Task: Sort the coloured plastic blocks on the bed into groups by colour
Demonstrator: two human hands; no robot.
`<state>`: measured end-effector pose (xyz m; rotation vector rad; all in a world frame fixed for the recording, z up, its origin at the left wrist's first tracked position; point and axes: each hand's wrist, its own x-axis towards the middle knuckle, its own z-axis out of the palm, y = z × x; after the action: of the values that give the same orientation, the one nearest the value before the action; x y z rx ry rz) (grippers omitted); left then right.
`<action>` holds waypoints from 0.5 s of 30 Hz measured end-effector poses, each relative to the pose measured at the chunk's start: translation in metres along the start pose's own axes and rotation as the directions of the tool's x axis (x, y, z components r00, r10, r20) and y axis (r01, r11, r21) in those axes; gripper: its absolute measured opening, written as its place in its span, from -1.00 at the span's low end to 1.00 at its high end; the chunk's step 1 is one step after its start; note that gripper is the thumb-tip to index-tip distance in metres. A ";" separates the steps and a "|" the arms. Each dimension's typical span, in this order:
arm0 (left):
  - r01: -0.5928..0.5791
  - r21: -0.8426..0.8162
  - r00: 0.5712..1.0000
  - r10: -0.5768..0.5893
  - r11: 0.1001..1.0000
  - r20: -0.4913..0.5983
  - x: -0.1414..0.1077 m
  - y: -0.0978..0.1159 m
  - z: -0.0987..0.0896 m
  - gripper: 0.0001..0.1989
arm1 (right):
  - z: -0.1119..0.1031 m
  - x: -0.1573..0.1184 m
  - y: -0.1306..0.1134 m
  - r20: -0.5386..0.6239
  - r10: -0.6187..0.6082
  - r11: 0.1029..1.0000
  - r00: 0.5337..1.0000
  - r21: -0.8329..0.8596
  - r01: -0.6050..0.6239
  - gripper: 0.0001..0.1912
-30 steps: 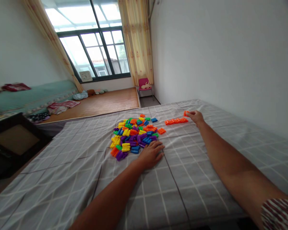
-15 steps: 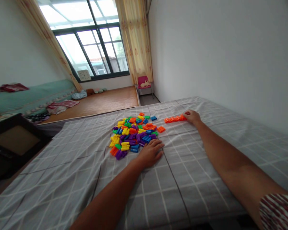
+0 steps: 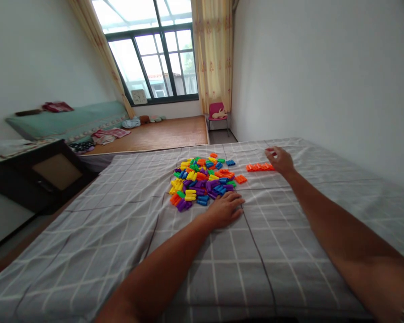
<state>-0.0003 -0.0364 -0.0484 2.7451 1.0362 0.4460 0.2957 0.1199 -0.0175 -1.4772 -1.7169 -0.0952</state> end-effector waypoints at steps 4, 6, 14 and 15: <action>-0.012 0.010 1.000 0.012 1.000 -0.011 -0.001 0.001 -0.001 -0.57 | 0.029 -0.019 -0.082 0.282 -0.272 0.948 0.920 0.244 0.206 -0.72; -0.021 0.018 1.000 0.021 1.000 -0.023 -0.002 0.001 -0.001 -0.57 | 0.051 -0.025 -0.116 0.356 -0.403 0.909 0.843 0.265 0.323 -0.76; -0.015 0.028 0.999 0.016 1.000 -0.033 -0.003 -0.001 0.006 -0.57 | 0.141 0.017 -0.194 0.467 -0.353 0.929 0.811 0.073 0.362 -0.62; -0.014 0.027 0.999 0.015 1.000 -0.037 -0.004 -0.001 0.006 -0.57 | 0.149 0.022 -0.200 0.490 -0.337 0.933 0.804 0.055 0.357 -0.59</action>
<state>-0.0017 -0.0380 -0.0555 2.7794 1.0389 0.4909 0.0487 0.1591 -0.0098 -1.2613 -2.4091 0.0631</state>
